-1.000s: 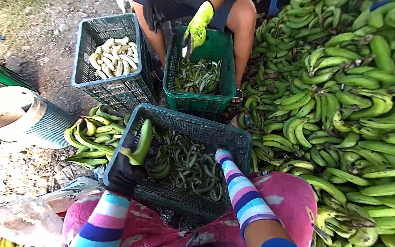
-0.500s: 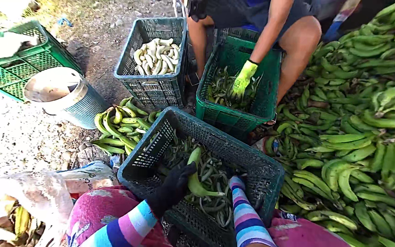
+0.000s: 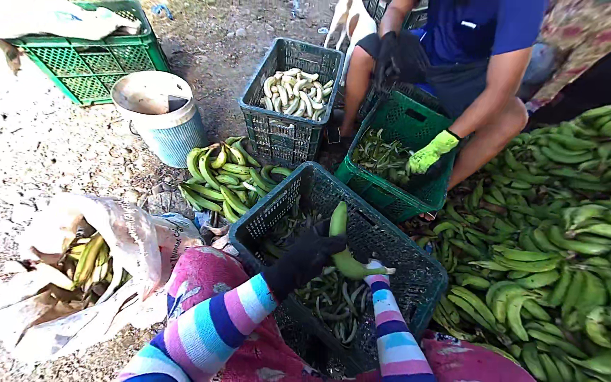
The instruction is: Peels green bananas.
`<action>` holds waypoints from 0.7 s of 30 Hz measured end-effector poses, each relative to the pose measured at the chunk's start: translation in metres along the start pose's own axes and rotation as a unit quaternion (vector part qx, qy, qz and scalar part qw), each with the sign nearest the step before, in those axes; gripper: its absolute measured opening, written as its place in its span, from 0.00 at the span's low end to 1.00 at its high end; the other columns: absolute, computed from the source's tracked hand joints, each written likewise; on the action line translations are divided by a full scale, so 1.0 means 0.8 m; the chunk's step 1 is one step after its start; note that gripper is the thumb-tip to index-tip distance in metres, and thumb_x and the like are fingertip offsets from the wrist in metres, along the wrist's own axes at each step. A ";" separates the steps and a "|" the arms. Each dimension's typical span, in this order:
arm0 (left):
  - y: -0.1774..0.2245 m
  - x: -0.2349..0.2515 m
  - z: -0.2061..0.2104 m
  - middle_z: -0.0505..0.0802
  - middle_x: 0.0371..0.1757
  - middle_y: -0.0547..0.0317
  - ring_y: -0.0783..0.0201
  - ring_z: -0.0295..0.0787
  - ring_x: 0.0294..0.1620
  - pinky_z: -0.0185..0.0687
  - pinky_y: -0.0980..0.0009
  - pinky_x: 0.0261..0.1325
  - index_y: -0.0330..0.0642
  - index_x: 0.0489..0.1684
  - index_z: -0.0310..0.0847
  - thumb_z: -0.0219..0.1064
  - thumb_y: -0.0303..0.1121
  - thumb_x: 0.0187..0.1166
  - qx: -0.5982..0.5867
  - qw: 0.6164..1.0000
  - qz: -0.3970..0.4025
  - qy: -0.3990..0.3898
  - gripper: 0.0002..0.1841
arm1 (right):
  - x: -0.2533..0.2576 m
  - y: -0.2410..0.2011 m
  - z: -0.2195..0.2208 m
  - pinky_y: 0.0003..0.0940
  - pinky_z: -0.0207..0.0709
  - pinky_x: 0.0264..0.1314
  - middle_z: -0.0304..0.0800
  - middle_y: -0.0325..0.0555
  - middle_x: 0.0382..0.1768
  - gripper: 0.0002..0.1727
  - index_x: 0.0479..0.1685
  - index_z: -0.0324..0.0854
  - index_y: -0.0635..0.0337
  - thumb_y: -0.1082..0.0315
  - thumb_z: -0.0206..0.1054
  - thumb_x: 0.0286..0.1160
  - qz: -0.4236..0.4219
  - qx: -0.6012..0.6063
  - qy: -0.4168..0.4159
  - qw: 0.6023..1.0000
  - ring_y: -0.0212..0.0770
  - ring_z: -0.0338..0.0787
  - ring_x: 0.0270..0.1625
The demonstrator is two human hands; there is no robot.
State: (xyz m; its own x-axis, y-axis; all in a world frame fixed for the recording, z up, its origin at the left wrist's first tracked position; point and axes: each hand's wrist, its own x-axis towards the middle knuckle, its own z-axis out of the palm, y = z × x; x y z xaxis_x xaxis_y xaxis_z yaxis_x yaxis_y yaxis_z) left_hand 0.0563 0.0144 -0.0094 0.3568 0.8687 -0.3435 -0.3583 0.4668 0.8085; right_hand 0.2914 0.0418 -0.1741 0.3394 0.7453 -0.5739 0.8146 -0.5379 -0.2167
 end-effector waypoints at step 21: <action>0.053 -0.040 -0.037 0.90 0.50 0.48 0.61 0.93 0.44 0.92 0.65 0.46 0.35 0.79 0.61 0.56 0.32 0.89 -0.208 0.970 0.124 0.026 0.23 | 0.047 -0.302 -0.083 0.38 0.83 0.45 0.84 0.53 0.52 0.20 0.66 0.75 0.65 0.58 0.59 0.90 -0.117 0.627 0.048 0.768 0.41 0.85 0.44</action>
State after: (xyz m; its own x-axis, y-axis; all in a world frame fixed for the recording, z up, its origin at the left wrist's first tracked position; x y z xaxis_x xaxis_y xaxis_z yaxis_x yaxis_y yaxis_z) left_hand 0.0043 0.0114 0.0214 0.1747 0.9650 -0.1954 -0.7482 0.2592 0.6108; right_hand 0.1382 0.2258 -0.0907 0.3354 0.8728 -0.3545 -0.2153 -0.2953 -0.9308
